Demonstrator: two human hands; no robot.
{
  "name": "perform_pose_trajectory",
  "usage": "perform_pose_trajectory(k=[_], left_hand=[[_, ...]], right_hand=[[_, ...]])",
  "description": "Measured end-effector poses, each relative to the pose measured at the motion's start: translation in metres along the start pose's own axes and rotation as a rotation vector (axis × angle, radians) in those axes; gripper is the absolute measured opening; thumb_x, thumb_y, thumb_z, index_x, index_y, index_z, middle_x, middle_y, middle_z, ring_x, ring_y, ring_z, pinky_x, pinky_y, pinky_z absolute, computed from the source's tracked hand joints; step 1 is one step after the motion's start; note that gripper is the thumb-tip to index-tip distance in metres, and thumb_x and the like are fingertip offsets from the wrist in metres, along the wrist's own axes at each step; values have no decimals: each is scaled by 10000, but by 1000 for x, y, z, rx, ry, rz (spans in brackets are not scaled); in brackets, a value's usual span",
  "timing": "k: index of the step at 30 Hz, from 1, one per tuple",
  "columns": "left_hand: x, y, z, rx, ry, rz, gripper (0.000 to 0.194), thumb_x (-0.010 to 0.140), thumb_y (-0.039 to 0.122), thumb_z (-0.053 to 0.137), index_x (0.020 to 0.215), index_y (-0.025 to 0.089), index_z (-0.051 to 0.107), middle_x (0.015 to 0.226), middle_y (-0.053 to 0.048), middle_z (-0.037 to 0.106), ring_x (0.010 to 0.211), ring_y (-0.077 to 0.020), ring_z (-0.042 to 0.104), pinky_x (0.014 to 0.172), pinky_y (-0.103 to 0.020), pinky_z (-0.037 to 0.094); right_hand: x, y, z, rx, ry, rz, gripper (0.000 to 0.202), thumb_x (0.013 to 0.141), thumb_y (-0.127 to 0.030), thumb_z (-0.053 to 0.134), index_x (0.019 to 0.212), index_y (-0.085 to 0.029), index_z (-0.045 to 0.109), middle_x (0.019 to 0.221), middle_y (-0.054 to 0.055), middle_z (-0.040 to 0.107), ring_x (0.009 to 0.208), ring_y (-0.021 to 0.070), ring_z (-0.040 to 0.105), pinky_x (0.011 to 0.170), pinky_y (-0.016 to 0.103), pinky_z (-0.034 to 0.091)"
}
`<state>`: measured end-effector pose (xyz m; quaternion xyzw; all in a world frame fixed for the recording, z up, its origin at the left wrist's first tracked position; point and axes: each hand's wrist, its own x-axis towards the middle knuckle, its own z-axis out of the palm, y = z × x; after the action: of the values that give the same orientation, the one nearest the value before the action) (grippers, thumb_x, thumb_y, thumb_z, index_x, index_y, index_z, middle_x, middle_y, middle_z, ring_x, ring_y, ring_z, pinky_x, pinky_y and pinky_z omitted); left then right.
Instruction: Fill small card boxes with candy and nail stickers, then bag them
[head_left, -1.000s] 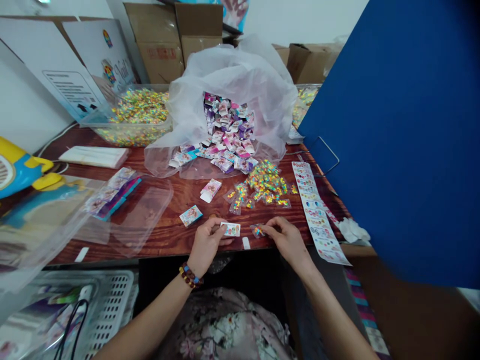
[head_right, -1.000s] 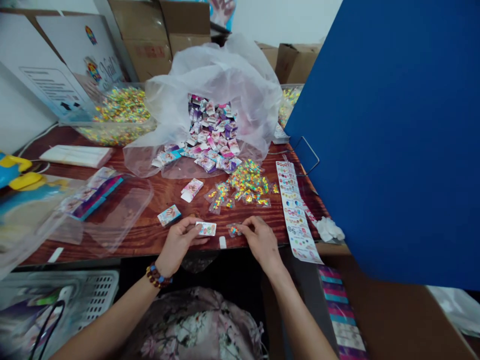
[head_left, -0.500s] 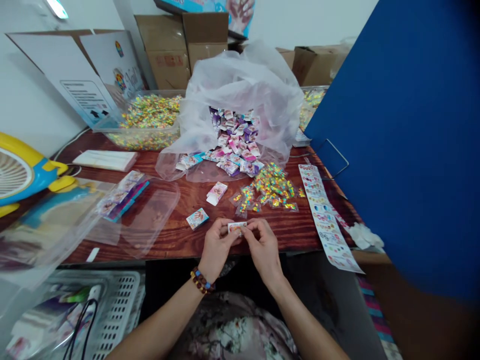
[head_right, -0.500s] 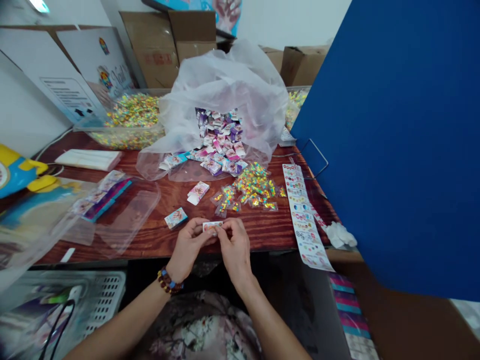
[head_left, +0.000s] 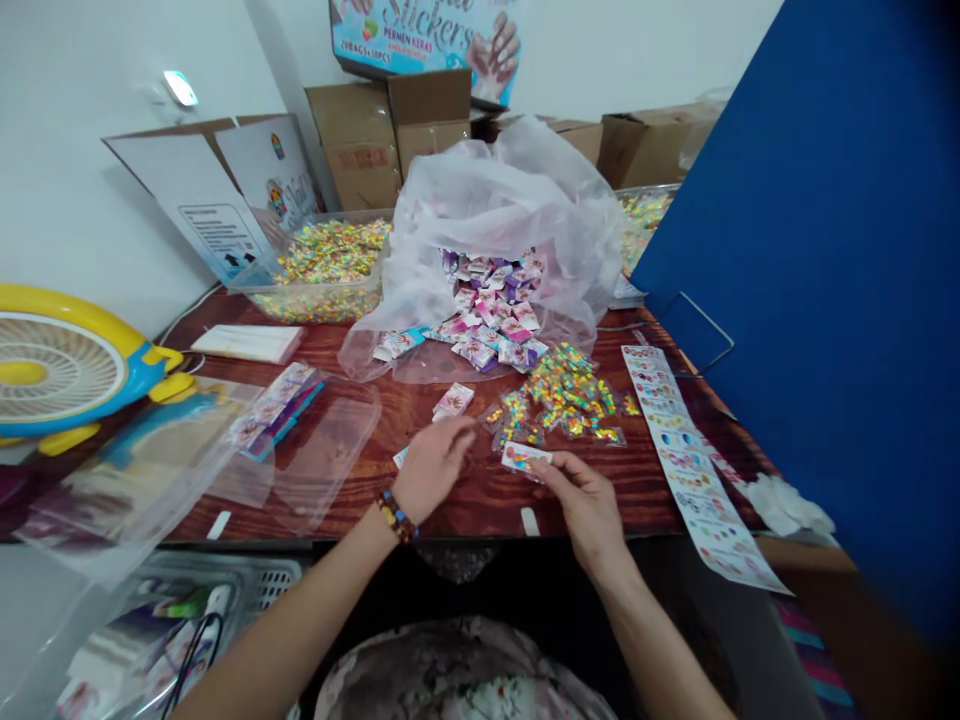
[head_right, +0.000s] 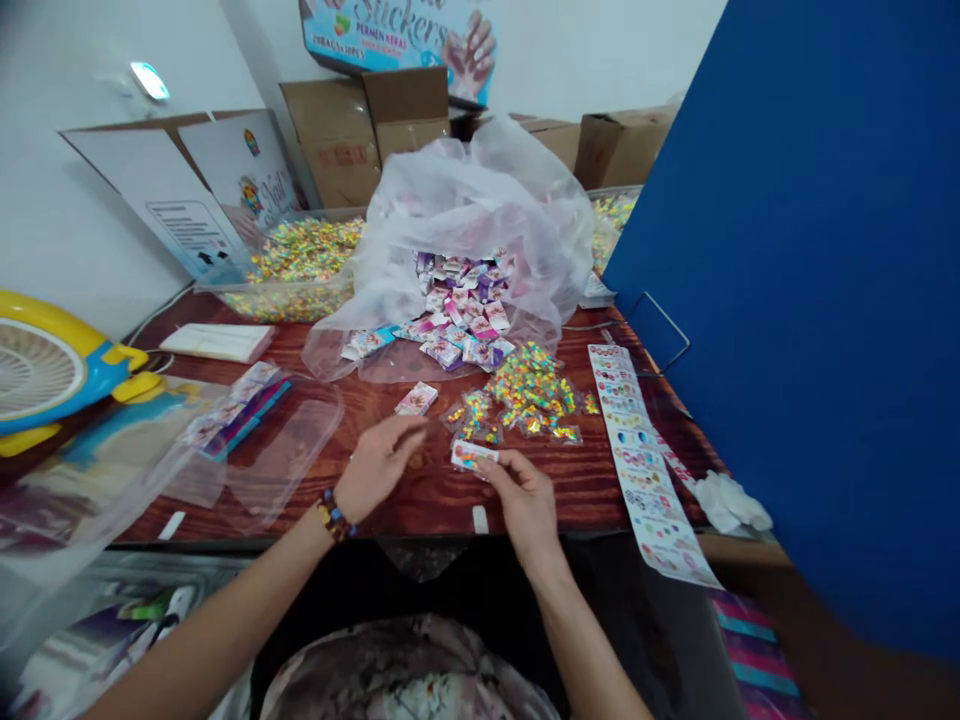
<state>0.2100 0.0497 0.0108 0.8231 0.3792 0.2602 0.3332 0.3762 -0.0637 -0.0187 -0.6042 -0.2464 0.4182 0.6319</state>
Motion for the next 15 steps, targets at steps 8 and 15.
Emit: perform_pose_trajectory(k=[8,15], left_hand=[[80,-51,-37,818,-447,496,709,730,-58,440,1347,289,484,1473,-76,422,1376,-310,314,1055,-542,329],[82,-44,-41,838,-439,479,374,817,112,540,1182,183,579,1357,-123,530,1328,-327,363,1031,-502,338]], right_hand=[[-5,13,-20,-28,-54,50,331,639,-470,794,680,-175,649,564,7,647,514,120,560,511,222,452],[0,20,-26,28,-86,84,352,636,-487,794,698,-179,635,579,-1,650,500,114,553,497,217,459]])
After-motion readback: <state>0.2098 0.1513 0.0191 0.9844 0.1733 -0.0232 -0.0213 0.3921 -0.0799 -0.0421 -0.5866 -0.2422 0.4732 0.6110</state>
